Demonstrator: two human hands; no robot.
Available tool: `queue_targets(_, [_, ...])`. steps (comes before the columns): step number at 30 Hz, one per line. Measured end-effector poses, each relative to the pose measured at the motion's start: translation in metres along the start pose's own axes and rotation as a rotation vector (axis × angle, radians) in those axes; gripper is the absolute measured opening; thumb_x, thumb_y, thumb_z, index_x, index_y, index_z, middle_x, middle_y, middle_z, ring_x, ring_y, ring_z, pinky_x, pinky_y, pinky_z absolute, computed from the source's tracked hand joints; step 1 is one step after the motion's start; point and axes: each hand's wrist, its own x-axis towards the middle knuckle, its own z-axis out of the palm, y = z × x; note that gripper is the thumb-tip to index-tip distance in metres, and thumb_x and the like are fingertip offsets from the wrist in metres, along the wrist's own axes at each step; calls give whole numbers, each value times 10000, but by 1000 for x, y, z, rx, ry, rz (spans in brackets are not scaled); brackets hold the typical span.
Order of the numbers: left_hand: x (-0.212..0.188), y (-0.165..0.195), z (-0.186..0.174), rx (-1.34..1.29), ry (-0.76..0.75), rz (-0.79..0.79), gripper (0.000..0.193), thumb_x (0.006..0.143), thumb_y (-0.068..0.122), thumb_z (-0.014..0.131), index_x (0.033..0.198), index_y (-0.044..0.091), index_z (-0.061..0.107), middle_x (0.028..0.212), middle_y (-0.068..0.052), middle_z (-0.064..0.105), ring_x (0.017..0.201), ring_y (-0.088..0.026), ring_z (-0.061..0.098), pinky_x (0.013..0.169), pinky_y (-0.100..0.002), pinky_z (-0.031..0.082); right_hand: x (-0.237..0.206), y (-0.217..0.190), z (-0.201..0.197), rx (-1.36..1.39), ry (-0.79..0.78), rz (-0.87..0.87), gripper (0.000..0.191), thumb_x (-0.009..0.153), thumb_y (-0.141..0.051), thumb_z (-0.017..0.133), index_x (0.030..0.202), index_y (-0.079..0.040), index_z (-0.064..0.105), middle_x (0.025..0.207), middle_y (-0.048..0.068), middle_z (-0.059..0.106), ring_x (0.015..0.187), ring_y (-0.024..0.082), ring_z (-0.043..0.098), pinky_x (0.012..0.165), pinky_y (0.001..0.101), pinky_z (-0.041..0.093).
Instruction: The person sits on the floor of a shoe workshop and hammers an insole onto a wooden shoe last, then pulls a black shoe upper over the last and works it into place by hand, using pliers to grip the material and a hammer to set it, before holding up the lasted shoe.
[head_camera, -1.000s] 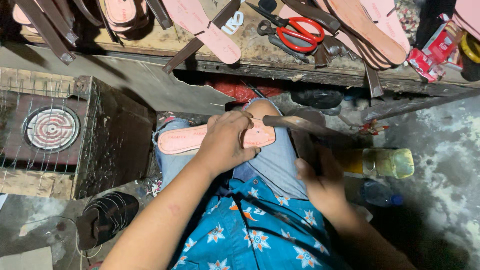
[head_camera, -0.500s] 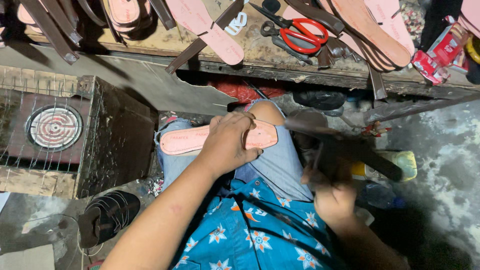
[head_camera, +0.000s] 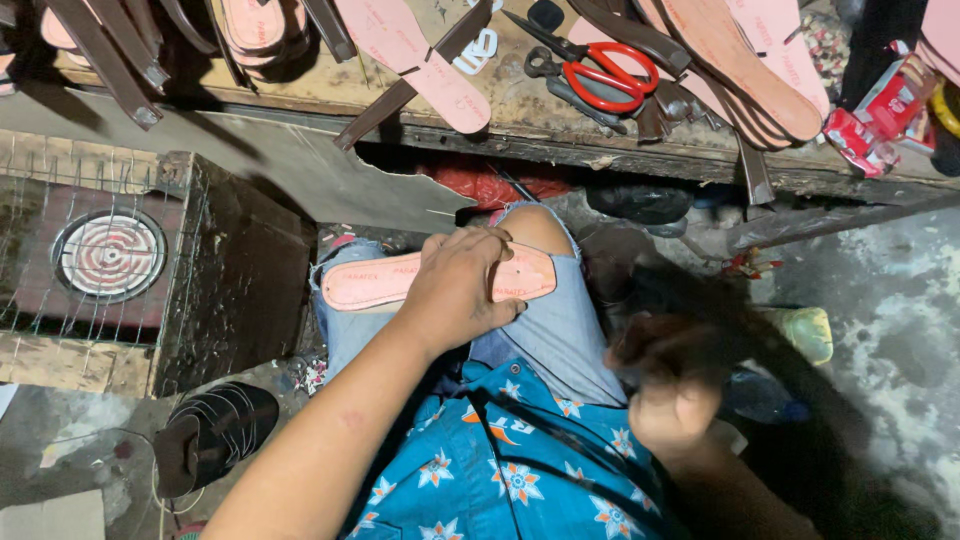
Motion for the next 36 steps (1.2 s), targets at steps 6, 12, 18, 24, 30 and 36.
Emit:
queue_targets(6, [-3,3,0,29,2,8,592,589,291,884,1059,43,623,1242,-120,647,1239,-316,554,1000,-474,367,21,-21,6,-1086,-314,372,389,921,-406,651,1083,-53,627,845,188,708,785,289,678,676,421,518])
queue_targets(12, [-12,0,-2,152,49,169,673,597,374,889,1131,45,645,1388,-146,582,1343,-342,487,1072,-565,299,29,-40,21,-909,-70,451,405,895,-426,659,1023,-47,597,635,102,682,557,222,702,550,383,547])
queue_targets(18, [-18,0,5,436,78,251,703,640,343,808,1230,0,639,1403,-135,558,1356,-320,491,1107,-609,310,43,-36,12,-831,-7,438,345,927,-404,641,1032,-75,655,620,76,669,563,204,682,579,358,538])
queue_targets(24, [-14,6,-23,300,66,158,494,746,160,790,1223,118,670,1229,-102,662,1140,-318,614,952,-454,466,34,-35,12,-918,63,341,438,831,-388,740,1122,-70,661,651,54,695,637,188,694,661,354,539])
queue_targets(30, [-30,19,-85,-350,241,-97,425,850,211,780,1236,73,668,1107,-92,718,1024,-236,699,894,-339,552,36,-40,25,-713,-2,288,433,900,-347,692,1227,-68,645,811,34,708,753,144,676,742,316,541])
queue_targets(36, [-52,20,-91,-860,329,-201,452,915,232,729,1286,8,599,1125,-58,687,1040,-129,644,943,-312,537,35,-41,48,-609,-142,422,365,896,-319,659,1155,-63,690,727,28,695,709,122,653,704,290,531])
